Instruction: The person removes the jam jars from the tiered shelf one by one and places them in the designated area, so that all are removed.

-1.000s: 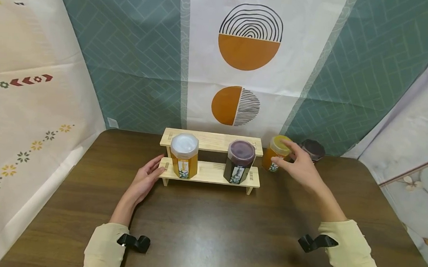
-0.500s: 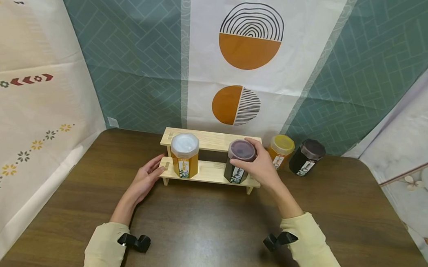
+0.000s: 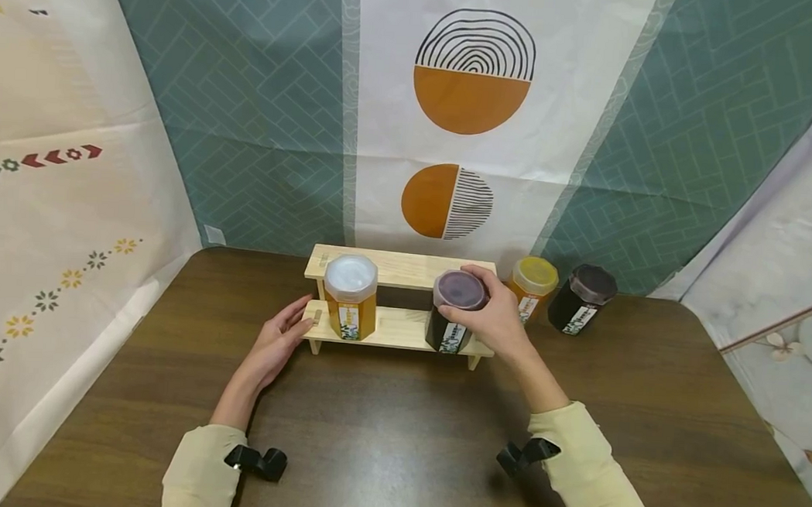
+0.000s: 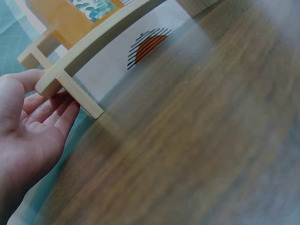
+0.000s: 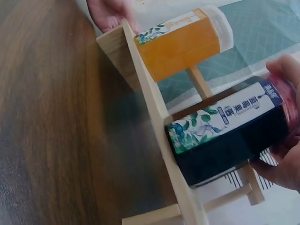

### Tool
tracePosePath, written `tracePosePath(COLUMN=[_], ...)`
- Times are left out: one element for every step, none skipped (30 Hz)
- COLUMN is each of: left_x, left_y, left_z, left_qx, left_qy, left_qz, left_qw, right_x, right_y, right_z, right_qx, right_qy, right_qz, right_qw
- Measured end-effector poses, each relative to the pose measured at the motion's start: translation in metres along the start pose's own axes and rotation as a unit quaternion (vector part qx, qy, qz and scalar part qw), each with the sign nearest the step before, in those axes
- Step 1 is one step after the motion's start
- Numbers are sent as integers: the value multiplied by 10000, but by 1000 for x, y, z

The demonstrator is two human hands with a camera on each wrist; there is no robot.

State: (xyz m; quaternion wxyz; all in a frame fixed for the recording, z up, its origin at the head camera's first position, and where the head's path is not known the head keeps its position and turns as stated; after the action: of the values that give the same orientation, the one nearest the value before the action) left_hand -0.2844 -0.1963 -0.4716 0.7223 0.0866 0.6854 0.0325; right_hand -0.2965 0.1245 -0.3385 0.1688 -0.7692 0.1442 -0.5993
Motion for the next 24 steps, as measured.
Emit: tracePosePath(left_x=[0,0,1,1,1,1,1,1,1,1,1,1,1,1,1,1,1,1,1,1,1,1,1,1], left_y=[0,1,1,1,1,1,0,0,-1,-2,-2,-3,-3,-3,-3,-2,-2,-2,-2,-1,-1,-1,0,0], left_z=[0,0,0,0,0,0,0,0,0,0,0,0,0,1,1,1,1,1,0,0,0,0,0,0], left_qx=[-2,9,14,12,10,19,13,8,-14,-25,-26,-35,-50,-59,-58,-33,-28,-25,-21,-11,-2,9,5,16], left_qy=[-3,3,13,15,25,31,31,34,33,30,33,27,25,24,21,26,22,21,14,15,17,22,18,20], left_qz=[3,14,15,7,0,-4,-16,-34,-56,-76,-87,-77,-81,-76,-72,-84,-76,-78,-93,-103,-113,-128,-116,-128], left_qw=[10000,10000,10000,10000,10000,10000,10000,10000,10000,10000,10000,10000,10000,10000,10000,10000,10000,10000,10000,9999,9999,9999,9999,9999], right_x=[0,0,-1,-1,-2,-2,-2,-1,-1,-1,-1,-1,-1,-1,-1,-2,-3,-4,-5,-6,-8,-11,-14,-17], right_y=[-1,-2,-4,-6,-8,-11,-13,-17,-20,-24,-28,-33,-38,-43,-49,-55,-61,-66,-72,-77,-82,-87,-91,-95], right_z=[1,1,2,2,2,3,3,3,3,2,2,2,2,2,2,2,2,3,3,3,4,4,5,5], right_qx=[34,60,88,102,105,102,95,71,53,34,15,-8,-33,-62,-89,-119,-158,-188,-207,-227,-251,-275,-299,-314], right_qy=[-6,-7,0,-4,-17,-35,-61,-78,-106,-134,-144,-160,-166,-174,-178,-180,-178,-190,-193,-199,-201,-198,-184,-174], right_qz=[-22,-29,-36,-37,-25,-29,-17,-22,-47,-64,-62,-52,-21,37,81,118,155,164,164,173,165,190,251,321], right_qw=[10000,10000,10000,9999,9999,9999,9999,9999,9999,9999,9999,9999,9999,9998,9998,9997,9996,9995,9995,9994,9993,9992,9991,9988])
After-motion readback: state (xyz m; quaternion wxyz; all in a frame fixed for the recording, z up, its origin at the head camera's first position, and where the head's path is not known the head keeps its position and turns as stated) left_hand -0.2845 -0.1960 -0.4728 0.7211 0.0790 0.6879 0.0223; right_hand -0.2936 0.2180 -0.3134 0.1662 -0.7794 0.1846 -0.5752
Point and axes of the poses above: each hand's wrist, its own z-axis away from the middle knuckle, its own y-axis out of the palm, x = y × z, the point moved 9 cm from there along -z, towards the middle knuckle, and after that the axes turned 3 degrees about -x, right-handed, at the moved point
